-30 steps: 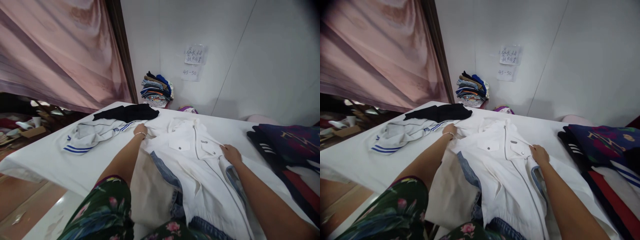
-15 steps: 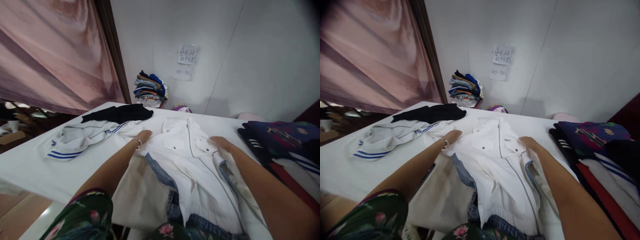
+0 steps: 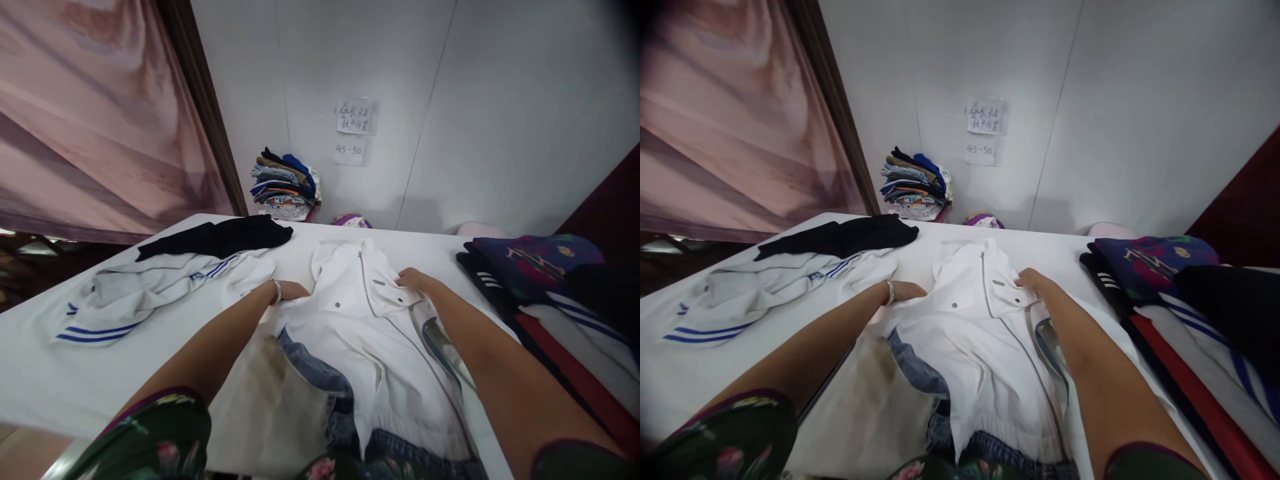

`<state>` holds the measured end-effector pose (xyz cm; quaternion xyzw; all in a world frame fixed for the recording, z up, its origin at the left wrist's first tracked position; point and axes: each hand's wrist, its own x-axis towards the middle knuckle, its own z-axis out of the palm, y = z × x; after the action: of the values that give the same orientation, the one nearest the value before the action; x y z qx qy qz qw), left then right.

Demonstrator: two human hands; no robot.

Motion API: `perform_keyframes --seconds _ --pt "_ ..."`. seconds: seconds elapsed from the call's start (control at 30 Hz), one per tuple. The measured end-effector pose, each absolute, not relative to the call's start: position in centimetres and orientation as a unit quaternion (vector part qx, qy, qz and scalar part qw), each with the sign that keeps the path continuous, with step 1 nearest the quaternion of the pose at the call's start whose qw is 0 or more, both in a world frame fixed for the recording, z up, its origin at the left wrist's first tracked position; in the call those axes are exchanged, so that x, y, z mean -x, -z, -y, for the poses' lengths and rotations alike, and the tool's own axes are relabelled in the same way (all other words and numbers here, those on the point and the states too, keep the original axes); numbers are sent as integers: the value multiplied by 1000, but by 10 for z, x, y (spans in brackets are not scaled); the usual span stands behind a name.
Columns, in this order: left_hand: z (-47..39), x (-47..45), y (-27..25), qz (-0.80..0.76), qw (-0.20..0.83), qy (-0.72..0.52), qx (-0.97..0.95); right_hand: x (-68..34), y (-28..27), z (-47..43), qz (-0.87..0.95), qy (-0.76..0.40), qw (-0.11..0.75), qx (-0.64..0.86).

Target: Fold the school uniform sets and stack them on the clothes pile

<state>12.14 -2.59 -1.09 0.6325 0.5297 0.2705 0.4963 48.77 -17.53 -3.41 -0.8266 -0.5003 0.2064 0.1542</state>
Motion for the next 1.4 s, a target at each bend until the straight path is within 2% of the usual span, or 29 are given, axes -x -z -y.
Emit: perform_keyframes --seconds 0.13,0.2,0.3,0.37,0.43,0.5,0.63,0.73,0.83,0.93,1.1,1.23,1.4 --pt "25 -116 -4 -507 348 -118 -779 -491 14 199 513 -147 242 810" --pt "21 -115 -19 -508 261 -93 -816 -496 0 215 514 -123 292 797" --pt "17 -124 -55 -533 136 -125 -826 -506 -28 233 510 -43 396 763" --pt "15 -138 -88 -541 11 -167 -824 -514 -53 235 501 54 438 744" --pt "10 -157 -124 -521 -72 -226 -820 -525 -83 227 485 153 430 746" --pt "-3 -177 -158 -486 -114 -280 -820 -537 -117 212 456 230 399 762" --pt "-39 -218 -199 -475 -109 -326 -810 -553 -171 171 413 251 312 818" --pt "-45 -241 -184 -458 -91 -302 -831 -544 -174 150 426 202 298 830" --pt "-27 -244 -127 -402 -45 -237 -883 -518 -133 154 500 90 363 781" --pt "3 -213 -53 -348 -13 -200 -916 -480 -65 194 553 -29 376 743" --pt "46 -119 34 -457 53 -146 -876 -430 37 310 556 -80 395 727" --pt "61 -77 56 -583 151 -88 -794 -414 84 386 457 -66 433 774" --pt "71 -91 51 -604 267 -63 -748 -387 106 410 347 -128 451 812"
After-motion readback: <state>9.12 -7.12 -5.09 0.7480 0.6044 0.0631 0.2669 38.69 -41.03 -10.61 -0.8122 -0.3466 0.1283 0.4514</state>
